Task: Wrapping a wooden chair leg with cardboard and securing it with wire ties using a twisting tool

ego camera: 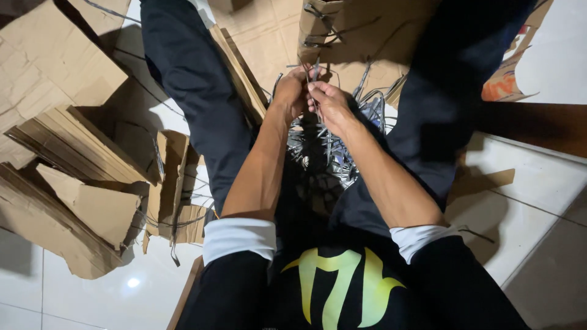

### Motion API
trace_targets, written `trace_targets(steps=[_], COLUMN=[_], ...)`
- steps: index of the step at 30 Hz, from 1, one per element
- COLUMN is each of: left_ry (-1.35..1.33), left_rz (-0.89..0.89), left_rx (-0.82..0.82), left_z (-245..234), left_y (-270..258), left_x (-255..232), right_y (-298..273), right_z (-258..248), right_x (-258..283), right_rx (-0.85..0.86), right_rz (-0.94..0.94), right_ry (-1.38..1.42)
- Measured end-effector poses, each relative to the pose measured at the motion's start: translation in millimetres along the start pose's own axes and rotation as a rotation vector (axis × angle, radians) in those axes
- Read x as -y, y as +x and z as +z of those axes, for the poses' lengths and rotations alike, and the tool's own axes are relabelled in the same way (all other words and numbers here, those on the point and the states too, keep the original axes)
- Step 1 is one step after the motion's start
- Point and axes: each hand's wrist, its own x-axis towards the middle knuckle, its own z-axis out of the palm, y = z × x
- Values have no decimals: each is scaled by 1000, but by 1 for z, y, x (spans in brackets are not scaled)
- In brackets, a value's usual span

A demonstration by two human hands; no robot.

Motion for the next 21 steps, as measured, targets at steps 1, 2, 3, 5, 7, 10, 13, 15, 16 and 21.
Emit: trace_targets(steps=[1, 2, 3, 5, 7, 10, 13, 15, 16, 21], left_ry=[-55, -53, -61, -70, -53, 190, 244, 193, 143, 127], left_rz=[-19, -22, -36, -49, 40, 189, 273, 262, 253, 247], left_rx=[60, 60, 85, 110, 24, -135, -241, -182, -126, -137], left_z=[3, 3, 4, 2, -5, -4, -13, -10, -9, -10], left_y=[2, -2, -6, -9, -7, 3, 31, 16, 9, 7], left_x=[0, -3, -6, -6, 3, 2, 15, 5, 0, -6], right_y=[3, 5, 6, 6, 0, -21, -9, -17, -20, -1], right_z=[-3, -5, -7, -10, -10, -3, -12, -5, -1, -9], right_x=[-2, -1, 0, 5, 10, 32, 26, 41, 49, 26], right_rx=[7, 4, 22, 41, 60, -3, -52, -75, -97, -85], right_rz=[-5, -5, -9, -15, 4, -28, -21, 29, 80, 86], right_ry=[19, 21, -6, -34, -60, -82, -44, -39, -33, -202])
